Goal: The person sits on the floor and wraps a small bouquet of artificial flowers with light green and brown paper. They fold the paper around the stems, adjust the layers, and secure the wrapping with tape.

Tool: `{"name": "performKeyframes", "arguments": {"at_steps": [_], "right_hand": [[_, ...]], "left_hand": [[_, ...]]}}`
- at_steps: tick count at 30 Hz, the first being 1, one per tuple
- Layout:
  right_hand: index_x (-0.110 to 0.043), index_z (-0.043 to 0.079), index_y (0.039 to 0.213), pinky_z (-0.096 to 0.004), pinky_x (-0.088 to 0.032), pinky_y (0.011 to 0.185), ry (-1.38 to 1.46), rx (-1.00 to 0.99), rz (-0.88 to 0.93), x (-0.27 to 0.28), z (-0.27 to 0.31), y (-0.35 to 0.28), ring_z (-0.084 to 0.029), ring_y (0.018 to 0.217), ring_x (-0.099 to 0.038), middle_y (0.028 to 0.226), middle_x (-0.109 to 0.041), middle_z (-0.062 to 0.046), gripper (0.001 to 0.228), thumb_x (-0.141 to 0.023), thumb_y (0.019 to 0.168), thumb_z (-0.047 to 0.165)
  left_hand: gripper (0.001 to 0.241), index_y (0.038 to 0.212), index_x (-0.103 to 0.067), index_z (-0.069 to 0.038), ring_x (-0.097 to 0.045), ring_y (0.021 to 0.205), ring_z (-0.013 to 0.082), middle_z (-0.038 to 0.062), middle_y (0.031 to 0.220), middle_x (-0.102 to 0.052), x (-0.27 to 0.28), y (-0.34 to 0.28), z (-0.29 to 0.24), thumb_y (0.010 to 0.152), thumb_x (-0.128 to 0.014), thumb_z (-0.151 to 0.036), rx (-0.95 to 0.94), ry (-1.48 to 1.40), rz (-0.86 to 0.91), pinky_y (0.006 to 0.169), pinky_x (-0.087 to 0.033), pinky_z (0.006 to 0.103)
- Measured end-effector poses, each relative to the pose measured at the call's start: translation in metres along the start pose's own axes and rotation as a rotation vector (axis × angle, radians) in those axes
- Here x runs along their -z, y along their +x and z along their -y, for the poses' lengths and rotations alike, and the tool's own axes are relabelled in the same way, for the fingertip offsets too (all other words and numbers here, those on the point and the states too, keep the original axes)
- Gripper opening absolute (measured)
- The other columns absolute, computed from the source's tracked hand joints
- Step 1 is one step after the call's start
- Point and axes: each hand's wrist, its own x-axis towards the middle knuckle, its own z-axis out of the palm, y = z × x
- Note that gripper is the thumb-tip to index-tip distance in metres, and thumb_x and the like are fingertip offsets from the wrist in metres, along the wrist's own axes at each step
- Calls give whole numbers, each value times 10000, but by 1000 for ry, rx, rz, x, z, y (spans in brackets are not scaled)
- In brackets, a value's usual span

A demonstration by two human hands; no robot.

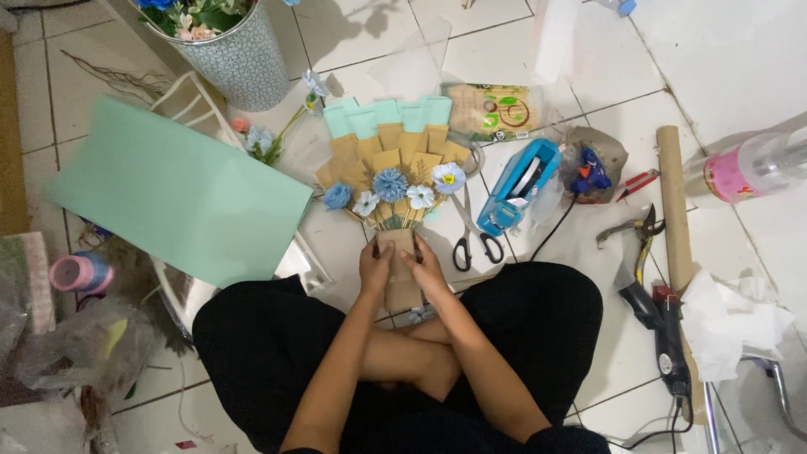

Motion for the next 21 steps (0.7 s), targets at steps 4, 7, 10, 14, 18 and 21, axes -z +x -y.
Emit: {"name": "performKeyframes", "arguments": {"at_steps": [4, 7, 10, 14, 18, 21], "right_hand": [[-246, 41, 1588, -605, -187, 1204, -12, 2, 2, 0, 10, -2, -483, 1510, -168, 1611, -234, -287, 686, -589, 1021, 220], [-229, 49, 1598, -594, -162, 1214, 9, -8, 16, 3, 8, 0, -455, 1528, -136, 1625, -216, -273, 682, -573, 1024, 184], [-213, 24, 1595, -603, -104, 1218, 32, 3, 39, 1, 25, -13, -485, 1526, -85, 1624, -192, -300, 658, -528, 1029, 136], [-214, 72, 1608, -590, -87, 1220, 27, -10, 62, 10, 15, -4, -452, 1540, -51, 1640, -172, -271, 683, -555, 1025, 173], [-235, 107, 1609, -585, -123, 1222, 32, -13, 49, 10, 17, -4, -456, 1531, -104, 1631, -200, -266, 665, -551, 1028, 186], [-262, 97, 1600, -574, -146, 1221, 71, -5, 39, 8, 17, -8, -459, 1524, -144, 1620, -235, -267, 662, -568, 1022, 208]], "left_hand": [[741, 1555, -365, -7, -415, 1440, 380, 239, 1494, -453, 5, 5, 10, 992, -654, -392, 5, 15, -34, 1182, -366, 518], [759, 1552, -356, 16, -430, 1427, 396, 261, 1490, -468, 4, 4, 6, 988, -652, -396, -12, -4, -28, 1168, -379, 534], [798, 1561, -339, 9, -430, 1422, 394, 256, 1497, -464, 2, 7, 6, 986, -670, -435, -34, -57, 10, 1158, -382, 541], [854, 1573, -318, -25, -389, 1455, 373, 228, 1518, -433, 2, 1, -5, 957, -698, -478, -5, -38, 44, 1183, -349, 534], [889, 1590, -272, -33, -317, 1498, 401, 245, 1564, -374, 4, -16, -29, 939, -693, -469, 42, -48, 77, 1214, -299, 555], [983, 1593, -239, -24, -302, 1504, 412, 263, 1570, -358, 4, -31, -38, 906, -709, -547, 37, -56, 113, 1225, -281, 568]]}}
